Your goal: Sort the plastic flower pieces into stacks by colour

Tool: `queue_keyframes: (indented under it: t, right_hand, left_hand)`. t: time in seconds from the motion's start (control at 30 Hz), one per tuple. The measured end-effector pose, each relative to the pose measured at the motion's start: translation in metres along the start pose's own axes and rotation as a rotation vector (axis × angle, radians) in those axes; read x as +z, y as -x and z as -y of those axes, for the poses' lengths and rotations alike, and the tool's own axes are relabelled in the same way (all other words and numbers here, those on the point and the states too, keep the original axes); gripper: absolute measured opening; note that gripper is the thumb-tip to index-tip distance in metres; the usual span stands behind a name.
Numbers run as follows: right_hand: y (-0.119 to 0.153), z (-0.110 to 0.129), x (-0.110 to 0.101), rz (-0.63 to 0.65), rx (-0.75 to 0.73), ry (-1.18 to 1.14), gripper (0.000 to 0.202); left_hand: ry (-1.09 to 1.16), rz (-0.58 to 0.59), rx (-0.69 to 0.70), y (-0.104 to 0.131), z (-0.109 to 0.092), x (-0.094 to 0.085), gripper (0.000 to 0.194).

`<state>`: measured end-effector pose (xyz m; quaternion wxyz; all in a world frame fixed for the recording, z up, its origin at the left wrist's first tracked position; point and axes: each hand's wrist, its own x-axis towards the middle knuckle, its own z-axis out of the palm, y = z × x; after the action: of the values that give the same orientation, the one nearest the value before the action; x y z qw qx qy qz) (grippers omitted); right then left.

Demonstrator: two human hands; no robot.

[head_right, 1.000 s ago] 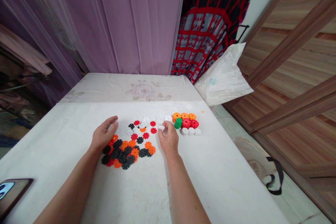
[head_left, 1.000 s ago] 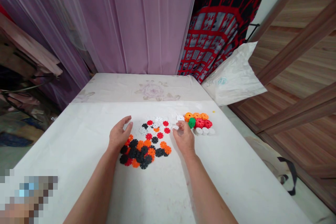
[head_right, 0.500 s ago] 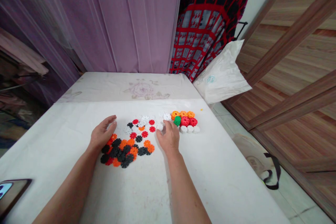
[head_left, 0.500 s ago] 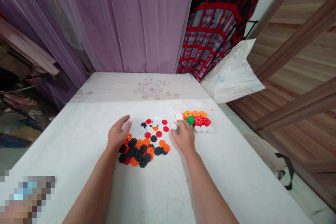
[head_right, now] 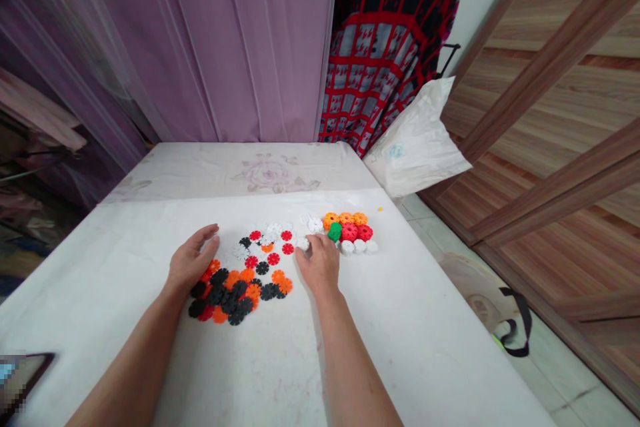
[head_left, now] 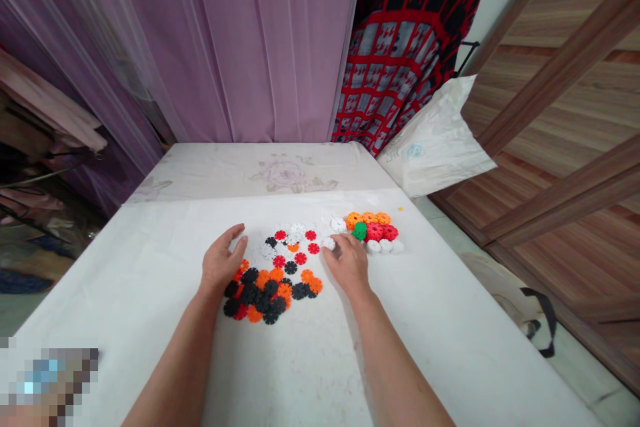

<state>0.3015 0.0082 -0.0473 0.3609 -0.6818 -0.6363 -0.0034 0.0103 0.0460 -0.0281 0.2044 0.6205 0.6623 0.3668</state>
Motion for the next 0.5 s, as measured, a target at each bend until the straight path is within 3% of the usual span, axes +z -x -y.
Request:
queue_keyframes:
  t: [0.5]
  right_hand:
    - [0.0019, 0.0005, -0.0018, -0.017, 0.006, -0.014, 0.024]
  left_hand:
    - [0.002, 0.009, -0.002, -0.0002, 0.0001, 0.0004, 0.04]
